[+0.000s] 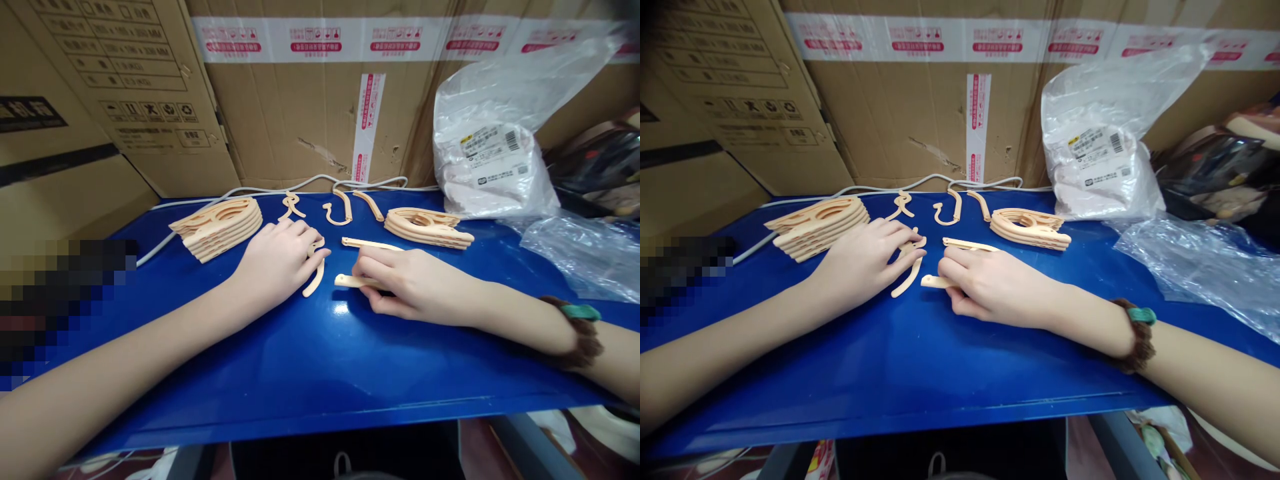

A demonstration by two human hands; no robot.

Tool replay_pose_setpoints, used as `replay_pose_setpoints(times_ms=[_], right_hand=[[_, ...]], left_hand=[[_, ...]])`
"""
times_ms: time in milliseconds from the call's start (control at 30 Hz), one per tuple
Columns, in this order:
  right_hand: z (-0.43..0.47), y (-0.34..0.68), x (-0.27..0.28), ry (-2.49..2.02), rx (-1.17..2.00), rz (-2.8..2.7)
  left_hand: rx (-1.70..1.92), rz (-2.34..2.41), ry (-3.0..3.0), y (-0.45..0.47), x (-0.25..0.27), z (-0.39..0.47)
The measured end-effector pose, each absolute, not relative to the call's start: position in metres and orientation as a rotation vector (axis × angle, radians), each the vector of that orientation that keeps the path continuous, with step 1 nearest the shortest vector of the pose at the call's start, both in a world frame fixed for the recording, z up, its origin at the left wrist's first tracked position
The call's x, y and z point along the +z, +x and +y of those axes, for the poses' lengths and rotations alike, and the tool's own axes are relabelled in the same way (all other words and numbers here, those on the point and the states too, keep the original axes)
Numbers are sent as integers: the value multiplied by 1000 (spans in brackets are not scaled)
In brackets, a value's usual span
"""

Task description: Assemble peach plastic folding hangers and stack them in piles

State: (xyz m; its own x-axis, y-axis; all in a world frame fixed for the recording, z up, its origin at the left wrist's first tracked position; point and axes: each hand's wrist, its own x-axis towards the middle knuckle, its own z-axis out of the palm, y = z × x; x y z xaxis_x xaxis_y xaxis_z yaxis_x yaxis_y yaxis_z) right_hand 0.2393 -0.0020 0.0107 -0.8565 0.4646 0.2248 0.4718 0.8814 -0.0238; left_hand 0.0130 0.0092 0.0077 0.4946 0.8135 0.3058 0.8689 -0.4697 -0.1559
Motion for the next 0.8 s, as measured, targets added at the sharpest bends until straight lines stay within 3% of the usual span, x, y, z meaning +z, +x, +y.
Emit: replay_pose_setpoints(times_ms=[400, 633, 800], right_hand=[[-5, 244, 10, -786, -175, -2920], [-4, 243, 8, -859, -207, -2907], [-3, 245, 7, -895, -314, -2873]], left_hand=[[-228, -1593, -2452, 12, 4, 14], [-459, -1603, -2606, 4, 1, 23], [-812, -1636, -2743, 2, 0, 26]])
